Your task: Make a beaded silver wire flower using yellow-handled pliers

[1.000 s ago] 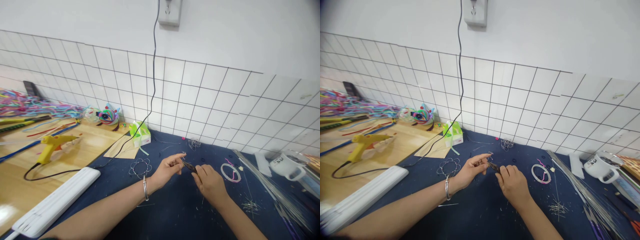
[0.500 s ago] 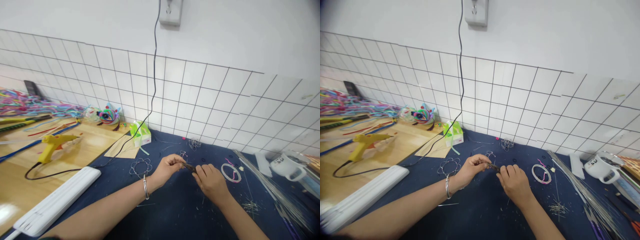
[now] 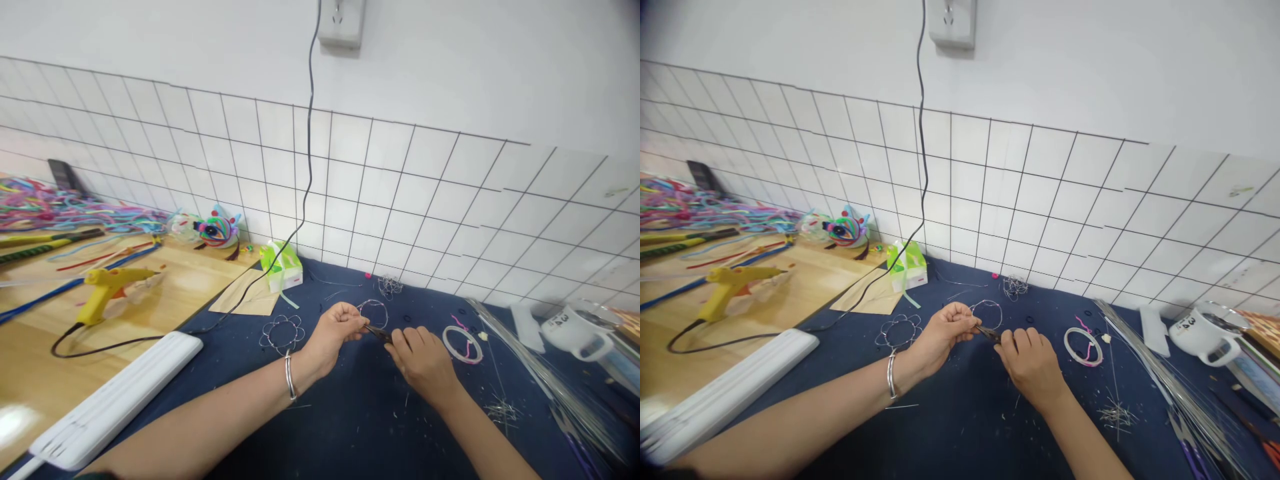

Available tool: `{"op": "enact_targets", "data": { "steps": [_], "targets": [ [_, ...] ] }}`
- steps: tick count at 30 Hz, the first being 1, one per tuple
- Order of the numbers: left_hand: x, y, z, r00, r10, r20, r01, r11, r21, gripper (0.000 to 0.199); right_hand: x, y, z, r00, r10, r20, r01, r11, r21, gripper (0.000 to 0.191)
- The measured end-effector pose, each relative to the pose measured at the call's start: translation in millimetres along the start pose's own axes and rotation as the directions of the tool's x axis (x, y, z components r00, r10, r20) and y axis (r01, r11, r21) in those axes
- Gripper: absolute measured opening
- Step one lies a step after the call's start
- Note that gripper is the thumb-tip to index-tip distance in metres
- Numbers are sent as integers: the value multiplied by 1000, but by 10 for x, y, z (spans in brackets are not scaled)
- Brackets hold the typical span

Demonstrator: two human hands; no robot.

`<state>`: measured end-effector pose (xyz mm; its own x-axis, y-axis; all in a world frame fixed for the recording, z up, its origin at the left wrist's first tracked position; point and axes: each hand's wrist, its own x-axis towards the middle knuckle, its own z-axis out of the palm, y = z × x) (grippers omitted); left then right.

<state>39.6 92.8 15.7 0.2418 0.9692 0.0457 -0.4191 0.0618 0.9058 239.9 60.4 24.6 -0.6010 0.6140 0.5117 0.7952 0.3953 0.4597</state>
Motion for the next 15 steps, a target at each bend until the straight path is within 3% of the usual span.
{"op": "enact_targets", "data": {
  "steps": [9,15],
  "targets": [
    [-26,12,13,999,44,9,-44,998,-50,19,16,-51,46,994,105,33,-110,978,178,22],
    [-44,14,39,994,104,-19,-105,993,-56,16,10,-122,54,965,224,138,-262,867,425,19]
  ]
}}
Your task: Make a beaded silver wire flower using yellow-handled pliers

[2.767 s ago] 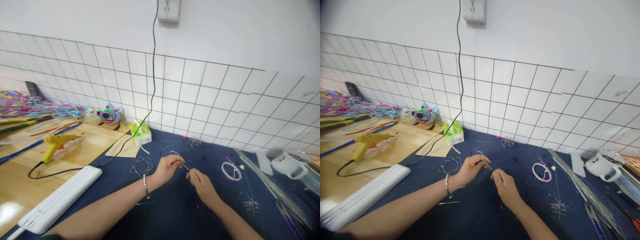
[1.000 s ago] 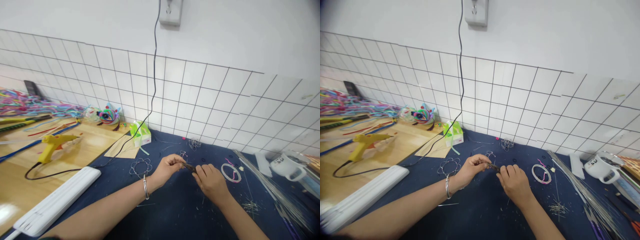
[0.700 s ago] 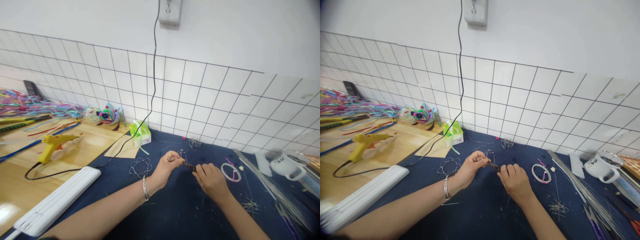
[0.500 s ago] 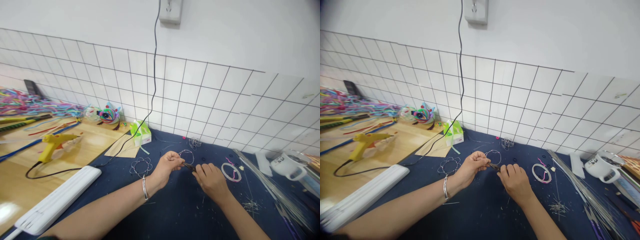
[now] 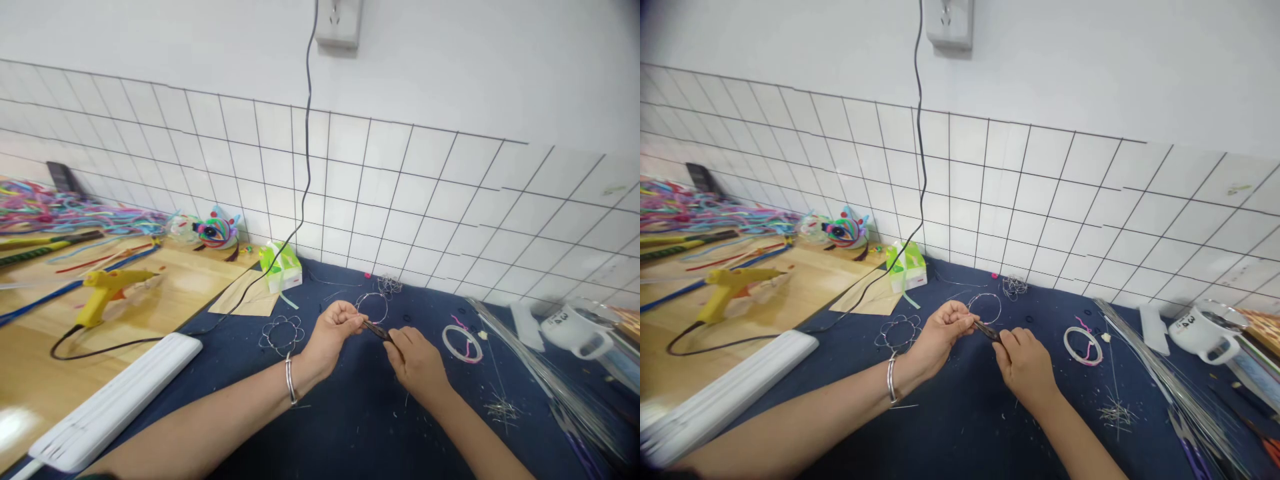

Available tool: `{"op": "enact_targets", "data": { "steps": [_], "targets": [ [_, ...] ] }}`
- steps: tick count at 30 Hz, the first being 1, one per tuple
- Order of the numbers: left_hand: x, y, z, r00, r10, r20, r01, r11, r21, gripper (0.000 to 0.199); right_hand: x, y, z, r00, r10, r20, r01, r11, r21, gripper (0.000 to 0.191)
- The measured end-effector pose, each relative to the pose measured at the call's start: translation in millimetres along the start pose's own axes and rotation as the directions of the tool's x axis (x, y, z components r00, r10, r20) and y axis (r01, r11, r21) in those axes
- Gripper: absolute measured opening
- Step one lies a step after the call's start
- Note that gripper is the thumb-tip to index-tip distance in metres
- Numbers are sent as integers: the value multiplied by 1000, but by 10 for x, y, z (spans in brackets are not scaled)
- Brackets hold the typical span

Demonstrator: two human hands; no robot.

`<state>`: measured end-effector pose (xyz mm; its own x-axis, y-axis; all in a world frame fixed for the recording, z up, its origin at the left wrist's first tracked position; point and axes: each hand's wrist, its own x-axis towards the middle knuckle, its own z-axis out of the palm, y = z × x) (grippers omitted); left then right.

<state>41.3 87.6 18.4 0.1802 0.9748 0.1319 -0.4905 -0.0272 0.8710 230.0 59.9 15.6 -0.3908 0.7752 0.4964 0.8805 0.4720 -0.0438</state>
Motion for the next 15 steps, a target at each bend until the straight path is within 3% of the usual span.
{"op": "enact_targets", "data": {
  "steps": [8,15],
  "targets": [
    [-7,5,25,997,70,-15,-70,998,-10,14,6,-61,8,989,125,83,-147,922,358,21],
    [-3,4,23,997,78,-18,-78,997,-5,15,74,-107,-80,949,199,245,-309,745,591,26]
  ]
}}
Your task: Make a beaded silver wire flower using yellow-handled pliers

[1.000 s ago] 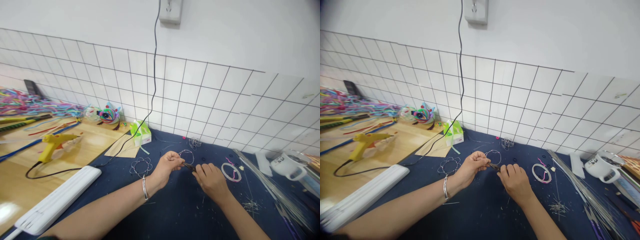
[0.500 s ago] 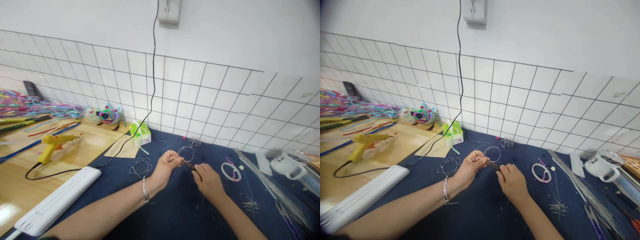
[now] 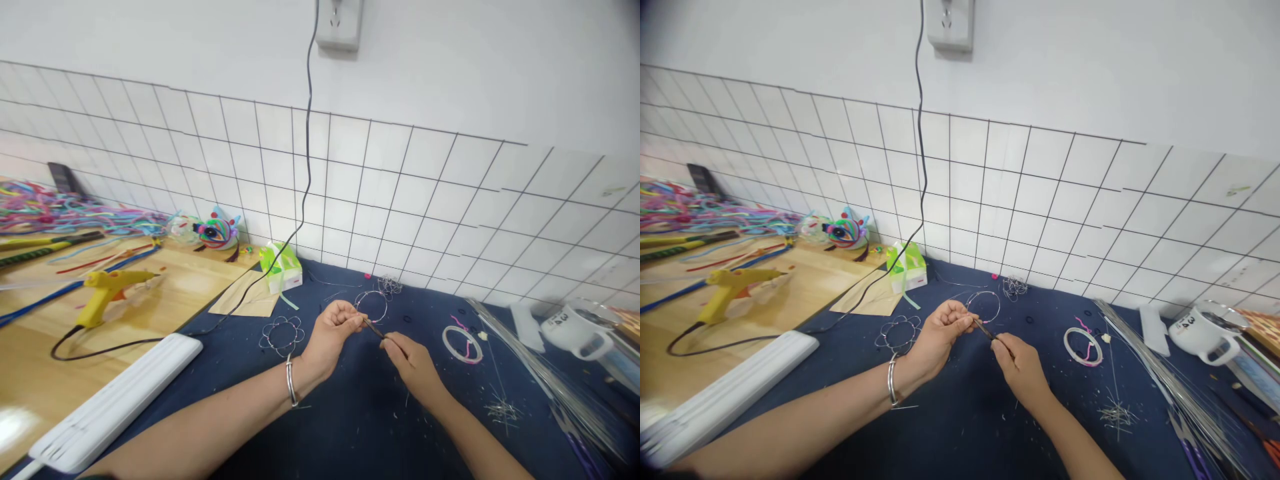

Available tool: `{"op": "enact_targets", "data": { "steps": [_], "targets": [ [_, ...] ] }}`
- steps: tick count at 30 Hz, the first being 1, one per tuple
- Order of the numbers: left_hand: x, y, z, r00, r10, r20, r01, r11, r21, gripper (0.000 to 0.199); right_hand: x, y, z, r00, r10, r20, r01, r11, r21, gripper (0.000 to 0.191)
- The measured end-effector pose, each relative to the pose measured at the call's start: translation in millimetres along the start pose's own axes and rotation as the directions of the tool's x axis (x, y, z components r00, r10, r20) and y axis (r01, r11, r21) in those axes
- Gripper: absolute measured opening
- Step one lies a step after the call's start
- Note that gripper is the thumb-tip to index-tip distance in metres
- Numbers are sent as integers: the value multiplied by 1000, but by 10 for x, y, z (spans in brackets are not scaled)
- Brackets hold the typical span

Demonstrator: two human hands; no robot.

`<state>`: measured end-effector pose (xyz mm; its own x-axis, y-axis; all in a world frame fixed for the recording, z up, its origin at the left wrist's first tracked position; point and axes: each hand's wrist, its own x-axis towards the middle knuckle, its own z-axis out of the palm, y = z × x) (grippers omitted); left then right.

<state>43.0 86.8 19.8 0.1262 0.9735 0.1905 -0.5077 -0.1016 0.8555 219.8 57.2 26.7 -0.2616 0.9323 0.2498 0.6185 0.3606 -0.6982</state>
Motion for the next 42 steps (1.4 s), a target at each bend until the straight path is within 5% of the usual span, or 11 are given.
{"op": "enact_targets", "data": {
  "steps": [4,9,16,19,21,22,24,26,30,42],
  "targets": [
    [5,1,2,1000,13,-3,-13,1000,5,15,-12,-13,18,983,152,99,-172,956,236,32],
    [14,-8,-3,1000,31,-6,-31,999,17,14,-47,-50,36,919,279,279,-389,755,528,36],
    [21,-22,-4,999,51,-12,-51,997,50,13,-73,-129,6,821,345,456,-567,592,573,42],
    [30,-21,-20,1000,25,-12,-25,999,44,14,-80,-133,22,906,304,295,-410,806,428,41],
    [40,-23,-42,1000,0,-21,1,999,44,15,-84,-113,30,988,146,44,-151,979,135,36],
    [44,-25,-54,1000,-11,-29,12,999,45,16,-85,-95,30,998,22,-64,-26,997,-67,32],
    [53,-33,-75,999,-28,-43,30,998,46,15,-87,-46,21,962,-222,-159,130,883,-451,28],
    [59,-42,-86,998,-38,-45,40,998,43,15,-86,8,0,916,-378,-135,185,695,-695,28],
    [58,-56,-82,998,-45,-41,47,998,35,13,-72,86,-51,873,-486,-51,213,472,-855,30],
    [31,-78,-77,993,-104,-48,107,991,80,16,-53,144,-73,867,-498,9,249,418,-874,30]
  ]
}}
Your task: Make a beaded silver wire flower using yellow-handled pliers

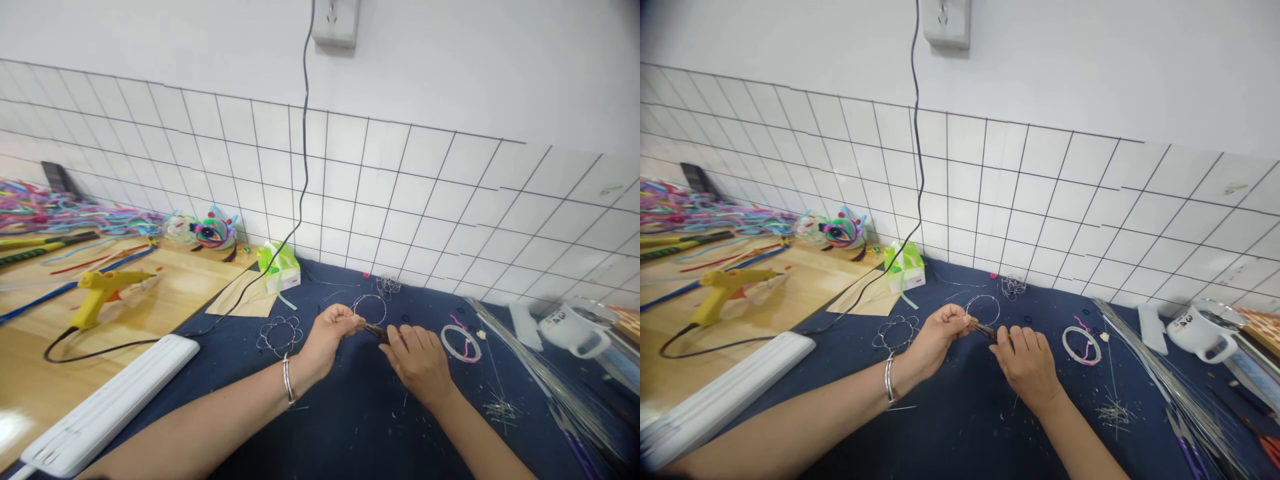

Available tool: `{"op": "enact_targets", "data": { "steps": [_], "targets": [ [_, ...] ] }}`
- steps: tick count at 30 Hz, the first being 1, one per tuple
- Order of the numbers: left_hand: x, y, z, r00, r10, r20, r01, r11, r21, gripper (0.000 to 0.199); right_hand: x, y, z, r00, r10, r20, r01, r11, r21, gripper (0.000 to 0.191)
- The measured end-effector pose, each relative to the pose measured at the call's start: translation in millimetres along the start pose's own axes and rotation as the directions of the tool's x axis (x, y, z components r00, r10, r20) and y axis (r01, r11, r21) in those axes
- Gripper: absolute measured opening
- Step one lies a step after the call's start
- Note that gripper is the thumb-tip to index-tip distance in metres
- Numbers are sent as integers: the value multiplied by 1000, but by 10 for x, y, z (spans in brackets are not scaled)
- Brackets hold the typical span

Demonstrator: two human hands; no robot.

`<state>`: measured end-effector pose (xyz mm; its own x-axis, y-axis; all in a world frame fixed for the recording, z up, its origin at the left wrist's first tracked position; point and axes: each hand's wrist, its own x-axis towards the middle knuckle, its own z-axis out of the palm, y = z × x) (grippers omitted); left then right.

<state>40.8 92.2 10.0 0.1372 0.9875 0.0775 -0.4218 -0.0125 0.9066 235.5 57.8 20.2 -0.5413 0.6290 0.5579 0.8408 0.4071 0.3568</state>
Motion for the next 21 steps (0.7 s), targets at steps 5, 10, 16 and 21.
{"op": "enact_targets", "data": {
  "steps": [5,10,16,21],
  "targets": [
    [-7,3,0,1000,-26,-6,26,1000,-10,16,4,11,4,1000,-29,11,29,999,-39,32],
    [-7,-1,8,1000,-7,-14,7,1000,0,16,20,14,-7,1000,-29,6,29,999,-23,30],
    [-6,-12,12,1000,5,-25,-5,1000,8,15,29,10,-14,1000,-11,11,11,1000,24,28],
    [-9,-4,14,999,26,-27,-26,1000,-4,15,36,10,-18,1000,-4,13,3,999,40,28]
  ]
}}
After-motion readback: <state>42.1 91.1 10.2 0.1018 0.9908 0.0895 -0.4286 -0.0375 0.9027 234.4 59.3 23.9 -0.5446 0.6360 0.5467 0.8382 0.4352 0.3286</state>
